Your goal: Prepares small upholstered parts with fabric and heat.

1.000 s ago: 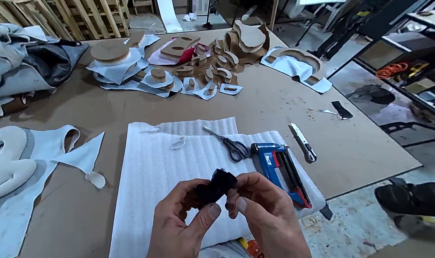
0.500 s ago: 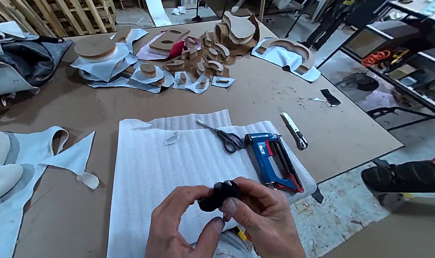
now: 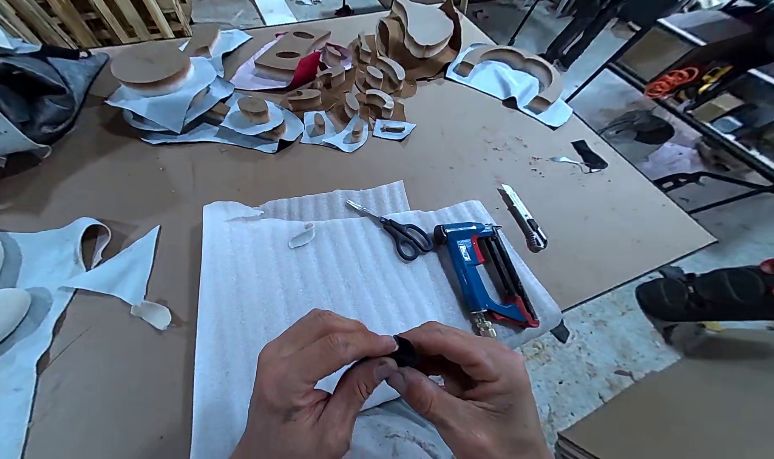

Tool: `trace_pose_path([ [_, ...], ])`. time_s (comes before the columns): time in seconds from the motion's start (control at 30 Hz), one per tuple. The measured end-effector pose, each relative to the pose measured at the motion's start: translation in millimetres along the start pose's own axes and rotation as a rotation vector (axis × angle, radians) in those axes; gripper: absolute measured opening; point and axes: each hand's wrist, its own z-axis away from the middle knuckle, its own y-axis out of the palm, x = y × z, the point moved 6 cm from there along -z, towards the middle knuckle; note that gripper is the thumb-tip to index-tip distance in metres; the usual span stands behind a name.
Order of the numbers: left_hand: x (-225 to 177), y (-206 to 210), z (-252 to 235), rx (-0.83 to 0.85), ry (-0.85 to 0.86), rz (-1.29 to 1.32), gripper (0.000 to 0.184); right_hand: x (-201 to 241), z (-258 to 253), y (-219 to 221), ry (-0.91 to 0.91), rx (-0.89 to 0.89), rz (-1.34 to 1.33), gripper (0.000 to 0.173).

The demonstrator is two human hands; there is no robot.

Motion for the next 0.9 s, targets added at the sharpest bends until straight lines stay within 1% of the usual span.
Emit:
trace_pose_path([
  [0.03,0.5,1.1,-0.2,-0.012,-0.025,0.006,0.013,-0.7,0.4,0.9,0.008,-0.004,-0.031,0.018],
  [0.1,0.8,7.0,-0.1,-0.045,-0.103,0.043,0.016,-2.1,0.6,4.7,0.019,-0.037,-0.084,0.018],
  [0.2,1.8,12.3,-0.3,-0.080,-0.216,0.051,0.020,-6.4,-0.6,10.1,0.006,-0.112,-0.090,0.014],
  [0.33,13.1,11.1,-1.1,-0.116,-0.315,0.069,0.018,-16.1,-2.5,13.2,0.001,-0.153,-0.087,0.012],
  [0.4,17.7,10.4,-2.1,-0.129,-0.316,0.069,0.017,-20.0,-4.4,13.4,0.009,-0.152,-0.076,0.013],
  [0.5,21.8,6.5,-2.3,-0.155,-0.273,0.040,0.014,-24.1,-9.3,14.5,0.049,-0.154,-0.077,0.016],
  [0.57,26.5,3.8,-1.1,-0.173,-0.276,0.016,0.010,-29.5,-13.0,14.8,0.122,-0.150,-0.075,0.020],
  [0.6,30.2,3.0,0.2,-0.171,-0.305,0.015,0.010,-32.9,-14.5,14.8,0.163,-0.143,-0.068,0.022],
  [0.67,37.6,1.9,3.2,-0.149,-0.391,0.046,0.016,-40.2,-17.6,14.4,0.240,-0.131,-0.058,0.020],
  [0.73,43.9,1.5,6.4,-0.091,-0.489,0.075,0.039,-47.6,-19.0,14.1,0.298,-0.127,-0.047,0.019],
  [0.77,48.1,1.6,8.1,-0.083,-0.540,0.080,0.043,-51.0,-19.1,14.5,0.317,-0.126,-0.044,0.020],
  [0.83,57.1,1.9,11.9,-0.118,-0.638,0.105,0.029,-57.4,-18.0,16.2,0.344,-0.116,-0.027,0.021],
  [0.9,64.9,0.6,15.0,-0.165,-0.696,0.114,0.016,-64.6,-17.5,18.6,0.353,-0.102,-0.021,0.019],
])
